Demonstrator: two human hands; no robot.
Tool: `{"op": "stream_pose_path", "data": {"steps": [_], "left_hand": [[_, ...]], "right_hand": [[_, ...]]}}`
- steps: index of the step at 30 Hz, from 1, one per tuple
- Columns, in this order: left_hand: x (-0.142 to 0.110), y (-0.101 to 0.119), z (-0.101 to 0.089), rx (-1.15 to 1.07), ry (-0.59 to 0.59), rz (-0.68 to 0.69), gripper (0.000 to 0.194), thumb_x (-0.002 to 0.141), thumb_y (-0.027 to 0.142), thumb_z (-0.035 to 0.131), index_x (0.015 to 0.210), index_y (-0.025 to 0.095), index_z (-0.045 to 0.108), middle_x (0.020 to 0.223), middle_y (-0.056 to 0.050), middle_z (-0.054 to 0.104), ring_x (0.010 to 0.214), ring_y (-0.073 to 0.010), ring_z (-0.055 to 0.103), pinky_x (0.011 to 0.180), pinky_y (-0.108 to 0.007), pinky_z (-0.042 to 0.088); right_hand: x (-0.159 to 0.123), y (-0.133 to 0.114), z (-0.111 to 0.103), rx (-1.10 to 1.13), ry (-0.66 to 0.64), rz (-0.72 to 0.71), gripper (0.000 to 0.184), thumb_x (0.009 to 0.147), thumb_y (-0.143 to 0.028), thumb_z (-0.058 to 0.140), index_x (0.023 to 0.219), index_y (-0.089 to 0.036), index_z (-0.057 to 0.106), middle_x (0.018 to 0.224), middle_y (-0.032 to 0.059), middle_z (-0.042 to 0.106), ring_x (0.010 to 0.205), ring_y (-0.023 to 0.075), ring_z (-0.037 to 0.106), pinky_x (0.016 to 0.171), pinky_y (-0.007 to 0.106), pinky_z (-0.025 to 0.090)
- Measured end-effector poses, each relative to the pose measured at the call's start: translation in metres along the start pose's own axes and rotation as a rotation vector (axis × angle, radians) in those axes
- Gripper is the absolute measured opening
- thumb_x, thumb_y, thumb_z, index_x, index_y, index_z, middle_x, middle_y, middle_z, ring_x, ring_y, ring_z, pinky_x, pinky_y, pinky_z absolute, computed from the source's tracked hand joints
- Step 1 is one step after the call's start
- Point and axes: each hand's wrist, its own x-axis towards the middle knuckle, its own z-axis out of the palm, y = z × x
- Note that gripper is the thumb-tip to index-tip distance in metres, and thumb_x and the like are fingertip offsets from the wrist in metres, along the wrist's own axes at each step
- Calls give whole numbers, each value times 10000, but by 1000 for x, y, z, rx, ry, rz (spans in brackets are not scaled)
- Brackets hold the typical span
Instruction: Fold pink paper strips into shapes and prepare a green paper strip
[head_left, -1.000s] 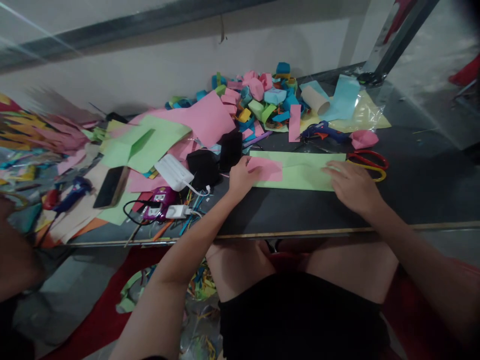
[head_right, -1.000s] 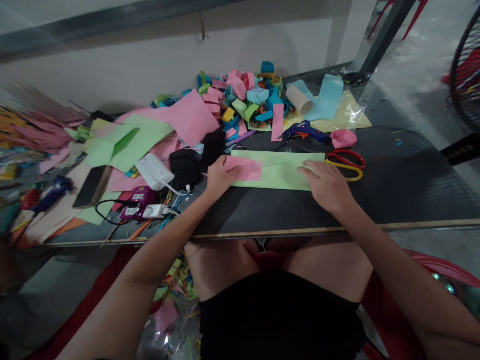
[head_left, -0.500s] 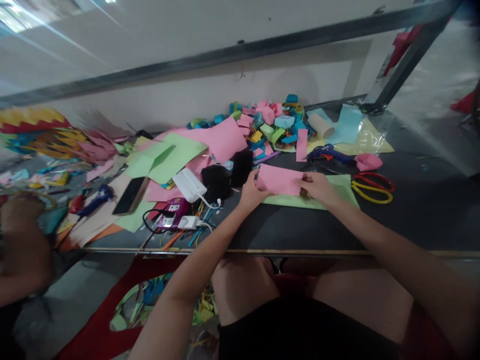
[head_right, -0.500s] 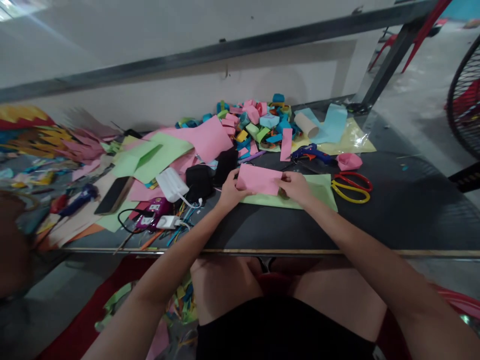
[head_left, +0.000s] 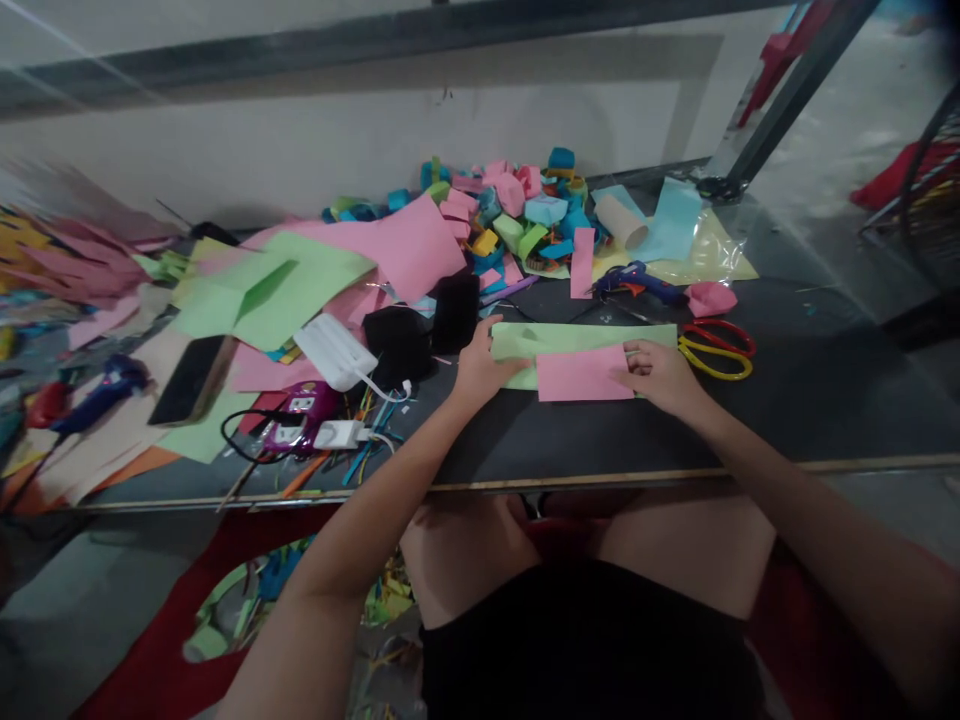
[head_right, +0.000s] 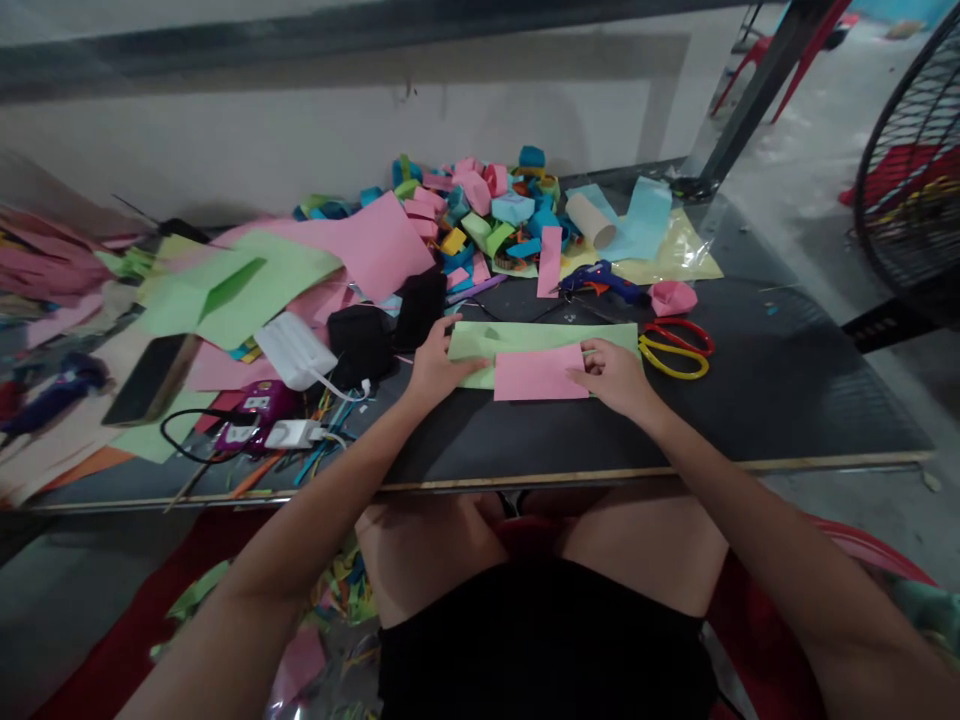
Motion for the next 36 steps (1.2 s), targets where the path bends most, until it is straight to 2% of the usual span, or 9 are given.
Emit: {"op": "stream_pose_path", "data": {"steps": [4,7,11,14,16,19,26,31,36], "left_hand": [[-1,0,2,129,-27,75,635,793,218,778,1377,225,528,1323,-87,688,1166,-276,689,1010,-405,545],[-4,3,2,246,-14,114,622,836,209,734,1417,238,515,1377,-89,661,1238,-286,648,1047,-421,516],[-6,18,-3,436,-11,342,471,891,199,680,1350,292,630,1501,-62,597,1376,-308,543,1136,-490,412],[-8,30,-2,507,-127,548,274,989,249,576,1209,302,731,1468,-44,637,1369,-291,561,1134,-504,385],[-12,35,5,525,-267,675,291,1030,289,526,1241,284,727,1420,-59,676,1337,-264,601,1103,-461,425],[-20,35,16,547,-381,782,361,1063,344,483,1349,231,673,1391,-93,695,1319,-233,627,1042,-387,495],[-32,25,19,589,-322,850,343,1074,328,491,1332,206,680,1331,-86,729,1274,-212,659,997,-335,539],[-34,21,20,581,-281,870,318,1072,298,498,1305,207,695,1269,-77,757,1206,-209,687,953,-336,563],[-33,20,21,555,-289,873,319,1071,296,501,1316,220,692,1275,-78,752,1209,-205,682,969,-345,562]], "right_hand": [[-7,4,4,-112,106,-37,517,751,-423,775,1189,-193,627,734,32,698,643,218,647,604,346,511],[-8,4,9,-137,126,-55,588,759,-360,737,1292,-177,570,741,11,678,633,209,638,655,361,525],[-11,4,14,-284,290,-160,574,731,-290,724,1284,-189,607,1052,102,699,745,226,654,790,432,554],[-14,3,17,-420,371,-292,418,772,-265,689,1189,-228,698,1275,145,642,988,300,672,919,504,534],[-15,2,18,-477,315,-368,276,830,-246,635,1082,-253,745,1289,123,662,1113,329,652,999,547,499],[-15,-1,20,-538,187,-416,279,895,-207,545,1057,-261,766,1236,88,724,1141,317,647,1043,564,477],[-16,-3,22,-561,164,-428,258,911,-248,559,1055,-243,772,1203,102,751,1141,316,659,1046,549,491],[-10,1,11,-508,208,-392,247,868,-266,608,1058,-218,757,1165,111,761,1126,322,680,1041,540,507],[6,-3,-8,-553,86,-330,319,846,-324,660,1129,-213,755,1204,121,750,1149,347,672,1029,534,515]]}}
